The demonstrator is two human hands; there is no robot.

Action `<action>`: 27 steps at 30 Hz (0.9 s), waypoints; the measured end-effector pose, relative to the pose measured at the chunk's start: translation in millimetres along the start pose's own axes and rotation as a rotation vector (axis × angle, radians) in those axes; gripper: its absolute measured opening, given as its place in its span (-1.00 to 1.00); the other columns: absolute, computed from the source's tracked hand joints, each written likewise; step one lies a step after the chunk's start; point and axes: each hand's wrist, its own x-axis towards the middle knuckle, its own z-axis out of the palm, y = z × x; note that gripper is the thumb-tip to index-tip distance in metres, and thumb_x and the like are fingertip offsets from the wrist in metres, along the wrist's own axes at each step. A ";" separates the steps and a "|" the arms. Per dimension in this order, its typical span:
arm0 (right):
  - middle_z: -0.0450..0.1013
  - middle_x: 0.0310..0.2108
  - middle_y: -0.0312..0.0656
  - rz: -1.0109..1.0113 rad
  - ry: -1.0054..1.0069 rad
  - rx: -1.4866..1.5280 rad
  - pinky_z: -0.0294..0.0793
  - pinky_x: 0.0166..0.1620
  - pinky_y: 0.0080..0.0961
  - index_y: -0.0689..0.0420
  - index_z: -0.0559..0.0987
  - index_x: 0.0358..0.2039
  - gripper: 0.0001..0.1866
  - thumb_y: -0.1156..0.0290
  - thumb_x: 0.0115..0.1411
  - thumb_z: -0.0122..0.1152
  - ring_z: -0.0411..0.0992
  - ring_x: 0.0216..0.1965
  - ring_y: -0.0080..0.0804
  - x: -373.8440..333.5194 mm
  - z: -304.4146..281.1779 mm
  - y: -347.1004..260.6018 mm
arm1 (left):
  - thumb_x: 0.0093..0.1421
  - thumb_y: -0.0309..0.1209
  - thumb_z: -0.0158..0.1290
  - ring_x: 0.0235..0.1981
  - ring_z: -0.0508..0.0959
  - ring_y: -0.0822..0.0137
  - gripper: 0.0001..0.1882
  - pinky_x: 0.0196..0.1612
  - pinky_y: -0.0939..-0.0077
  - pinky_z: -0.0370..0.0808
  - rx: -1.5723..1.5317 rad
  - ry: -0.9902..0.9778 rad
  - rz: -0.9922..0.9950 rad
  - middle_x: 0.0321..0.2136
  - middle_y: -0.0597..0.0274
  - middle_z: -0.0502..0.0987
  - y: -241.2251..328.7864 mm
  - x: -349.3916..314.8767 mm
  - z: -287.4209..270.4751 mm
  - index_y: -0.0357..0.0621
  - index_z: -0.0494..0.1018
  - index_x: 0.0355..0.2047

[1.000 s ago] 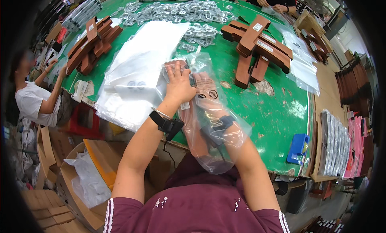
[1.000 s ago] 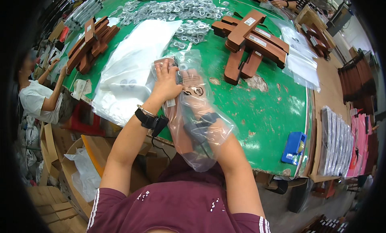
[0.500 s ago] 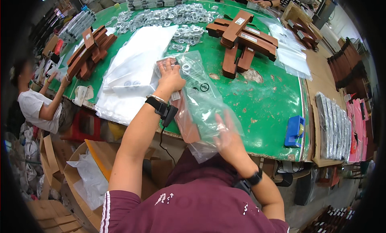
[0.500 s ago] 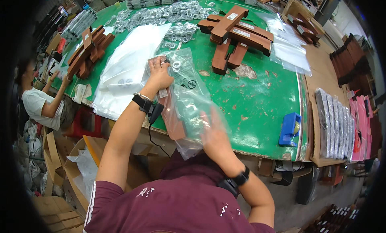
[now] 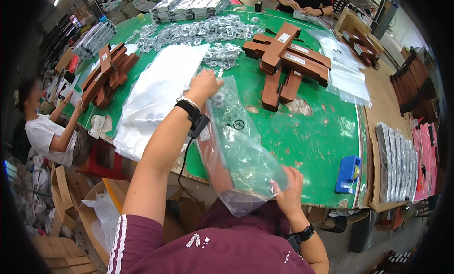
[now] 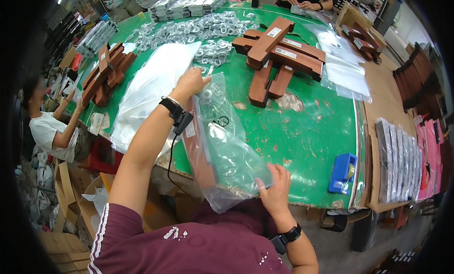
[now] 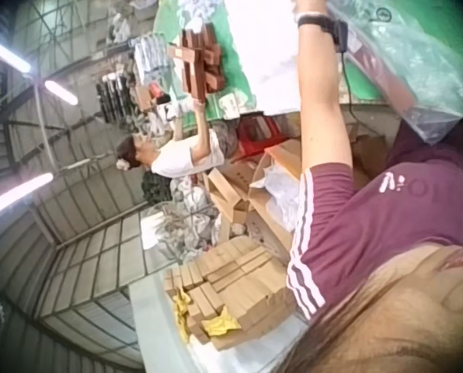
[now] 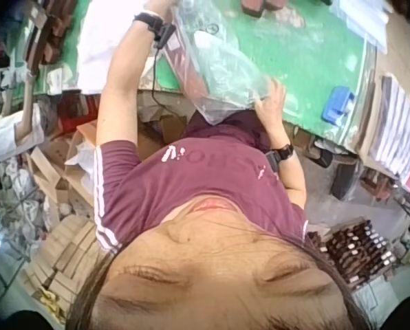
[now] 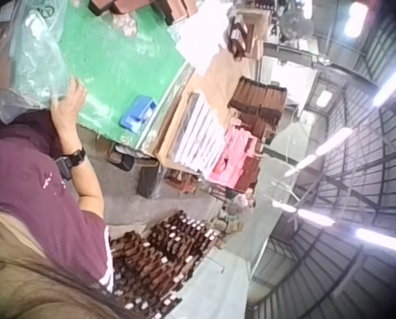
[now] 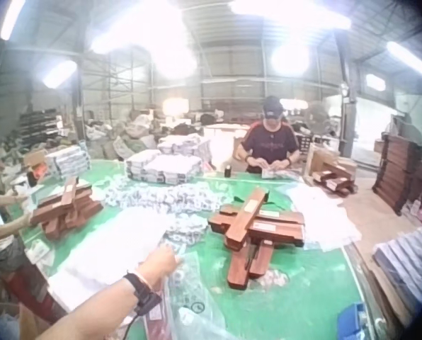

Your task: Packing wooden furniture components into plastic sleeves and sealing them with tape.

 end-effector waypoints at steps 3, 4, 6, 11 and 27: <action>0.50 -0.21 -0.13 0.026 0.004 0.155 0.43 -0.07 -0.35 0.22 0.59 -0.24 -0.87 0.46 0.24 0.17 0.45 -0.12 -0.15 15.2 -0.5 -4.2 | 0.19 0.14 0.05 -0.01 0.55 -0.04 -0.28 0.00 0.15 0.51 -0.046 -0.061 -0.053 -0.04 -0.19 0.51 2.7 6.3 19.4 -0.38 0.46 -0.04; 0.53 -0.23 -0.13 0.185 -0.078 0.386 0.47 -0.16 -0.40 0.23 0.57 -0.21 -0.84 0.44 0.31 0.09 0.49 -0.21 -0.23 14.1 -1.8 -2.8 | 0.17 0.15 0.06 -0.02 0.55 -0.04 -0.27 0.00 0.15 0.51 0.026 -0.092 -0.022 -0.06 -0.19 0.52 1.4 7.3 23.0 -0.39 0.47 -0.05; 0.56 -0.24 -0.13 0.354 -0.161 0.609 0.51 -0.26 -0.46 0.25 0.55 -0.17 -0.81 0.41 0.38 0.02 0.54 -0.30 -0.32 10.9 -5.7 -2.0 | 0.15 0.15 0.08 -0.08 0.58 -0.03 -0.31 -0.02 0.15 0.52 0.099 -0.146 0.037 -0.17 -0.13 0.58 2.5 7.2 20.6 -0.34 0.53 -0.12; 0.58 -0.23 0.04 0.456 -0.142 1.022 0.56 -0.38 -0.49 0.26 0.47 0.03 -0.67 0.30 0.47 -0.15 0.57 -0.46 -0.35 20.5 -27.5 -16.6 | 0.16 0.10 0.07 -0.17 0.59 -0.05 -0.45 -0.08 0.12 0.51 -0.051 -0.022 0.090 -0.23 -0.09 0.60 -20.8 14.9 34.6 -0.22 0.59 -0.28; 0.51 -0.58 -0.19 -0.358 0.204 0.468 0.05 -0.68 -0.77 0.32 0.51 -0.05 -0.58 0.19 0.47 -0.15 0.15 -0.77 -0.76 189.5 -164.2 -195.0 | 0.45 -0.01 -0.26 -0.63 0.37 0.31 -0.40 -0.46 0.34 0.34 -1.286 0.619 -0.268 -0.70 0.24 0.36 -26.4 -30.2 18.5 -0.22 0.36 -0.58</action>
